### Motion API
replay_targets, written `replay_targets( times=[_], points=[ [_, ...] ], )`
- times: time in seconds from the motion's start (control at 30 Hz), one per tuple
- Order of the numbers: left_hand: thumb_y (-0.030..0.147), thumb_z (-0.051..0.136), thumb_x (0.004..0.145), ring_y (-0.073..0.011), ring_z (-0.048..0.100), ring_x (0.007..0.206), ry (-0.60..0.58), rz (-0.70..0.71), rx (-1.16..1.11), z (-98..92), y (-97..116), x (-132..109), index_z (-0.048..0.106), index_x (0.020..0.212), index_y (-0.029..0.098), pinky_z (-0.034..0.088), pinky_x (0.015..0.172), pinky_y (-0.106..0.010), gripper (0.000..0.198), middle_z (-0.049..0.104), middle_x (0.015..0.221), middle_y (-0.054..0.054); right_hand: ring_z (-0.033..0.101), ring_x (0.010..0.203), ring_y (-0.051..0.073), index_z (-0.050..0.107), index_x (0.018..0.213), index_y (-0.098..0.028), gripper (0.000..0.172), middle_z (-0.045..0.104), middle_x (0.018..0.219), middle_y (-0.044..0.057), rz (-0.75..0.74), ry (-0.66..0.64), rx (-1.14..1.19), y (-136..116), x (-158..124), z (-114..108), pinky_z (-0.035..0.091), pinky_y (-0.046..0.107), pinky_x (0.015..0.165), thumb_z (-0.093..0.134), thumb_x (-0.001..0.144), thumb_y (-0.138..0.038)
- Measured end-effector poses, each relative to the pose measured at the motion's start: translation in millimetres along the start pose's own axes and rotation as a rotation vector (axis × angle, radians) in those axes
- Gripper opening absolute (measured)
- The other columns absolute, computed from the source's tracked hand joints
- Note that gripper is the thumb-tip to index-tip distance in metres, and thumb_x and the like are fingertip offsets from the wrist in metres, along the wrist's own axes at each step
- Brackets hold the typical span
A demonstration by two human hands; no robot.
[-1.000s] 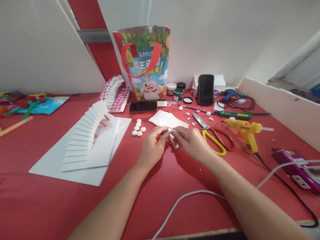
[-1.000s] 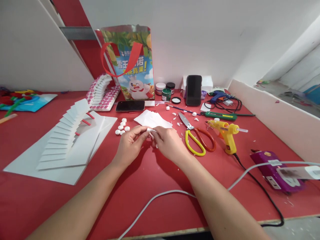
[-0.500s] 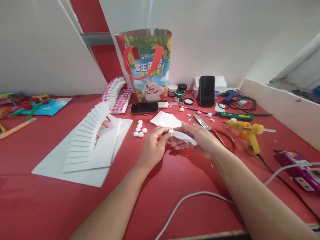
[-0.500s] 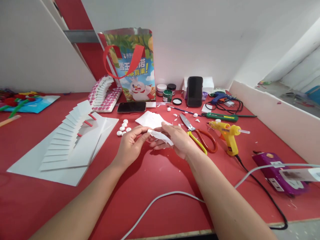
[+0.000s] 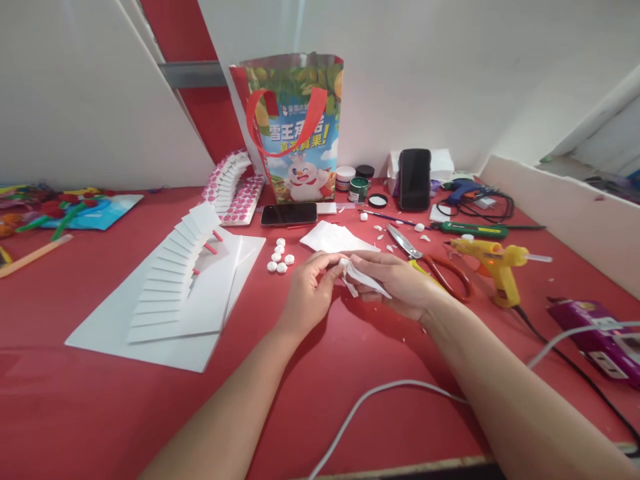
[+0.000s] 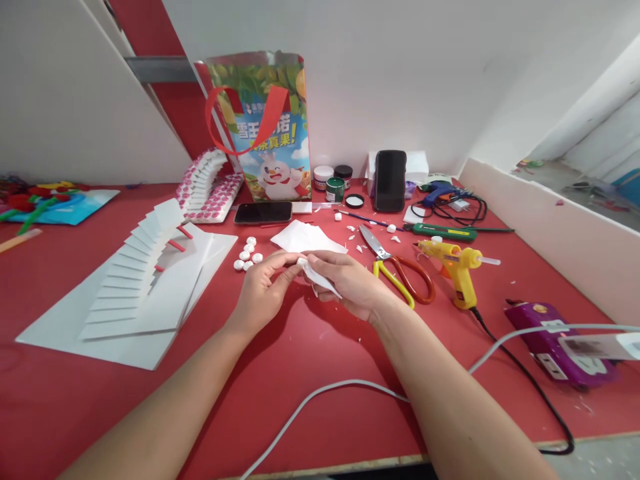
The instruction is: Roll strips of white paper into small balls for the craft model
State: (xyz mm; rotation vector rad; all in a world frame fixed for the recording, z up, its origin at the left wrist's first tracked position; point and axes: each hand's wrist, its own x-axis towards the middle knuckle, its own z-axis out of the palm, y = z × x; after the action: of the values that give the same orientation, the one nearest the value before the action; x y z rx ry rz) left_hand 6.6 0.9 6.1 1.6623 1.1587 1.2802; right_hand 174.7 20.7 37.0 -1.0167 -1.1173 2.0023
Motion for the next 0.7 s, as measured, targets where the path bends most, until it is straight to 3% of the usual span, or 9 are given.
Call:
replay_targets(
  times=[0.23,0.47,0.57,0.7],
  points=[
    [0.023,0.059,0.093,-0.0204,0.068,0.095,0.001,-0.061,-0.043,3.1,0.1,-2.2,0.074,0.094,0.018,0.053,0.089,-0.032,0.015,0.074,0.099,-0.006,0.030,0.055,0.007,0.061,0.082,-0.016,0.033,0.041,0.061,-0.006,-0.005,0.023,-0.205,-0.1,-2.0,1.6,0.020,0.024,0.051,0.075,0.078,-0.046],
    [0.029,0.062,0.092,-0.0205,0.068,0.093,0.033,-0.198,-0.138,6.6,-3.7,-4.5,0.074,0.098,0.018,0.054,0.087,-0.033,0.018,0.075,0.101,-0.006,0.049,0.069,0.014,0.060,0.088,-0.016,0.019,0.059,0.076,0.001,-0.335,0.190,-0.972,9.7,-1.2,8.0,0.033,0.027,0.065,0.044,0.096,-0.022],
    [0.032,0.064,0.090,-0.0200,0.069,0.086,0.057,-0.258,-0.162,5.1,-2.3,-3.6,0.074,0.099,0.018,0.056,0.079,-0.031,0.019,0.075,0.094,-0.005,0.054,0.073,0.015,0.059,0.096,-0.017,0.017,0.064,0.082,0.004,-0.365,0.270,-1.050,12.7,-0.7,10.0,0.035,0.027,0.067,0.043,0.099,-0.023],
    [0.031,0.065,0.089,-0.0210,0.070,0.091,0.103,-0.219,-0.110,4.1,1.0,-3.0,0.074,0.096,0.018,0.055,0.085,-0.032,0.017,0.076,0.095,-0.005,0.053,0.067,0.016,0.053,0.091,-0.018,0.021,0.063,0.076,0.004,-0.384,0.327,-1.104,15.7,-1.7,10.2,0.032,0.027,0.063,0.042,0.103,-0.032]
  ],
)
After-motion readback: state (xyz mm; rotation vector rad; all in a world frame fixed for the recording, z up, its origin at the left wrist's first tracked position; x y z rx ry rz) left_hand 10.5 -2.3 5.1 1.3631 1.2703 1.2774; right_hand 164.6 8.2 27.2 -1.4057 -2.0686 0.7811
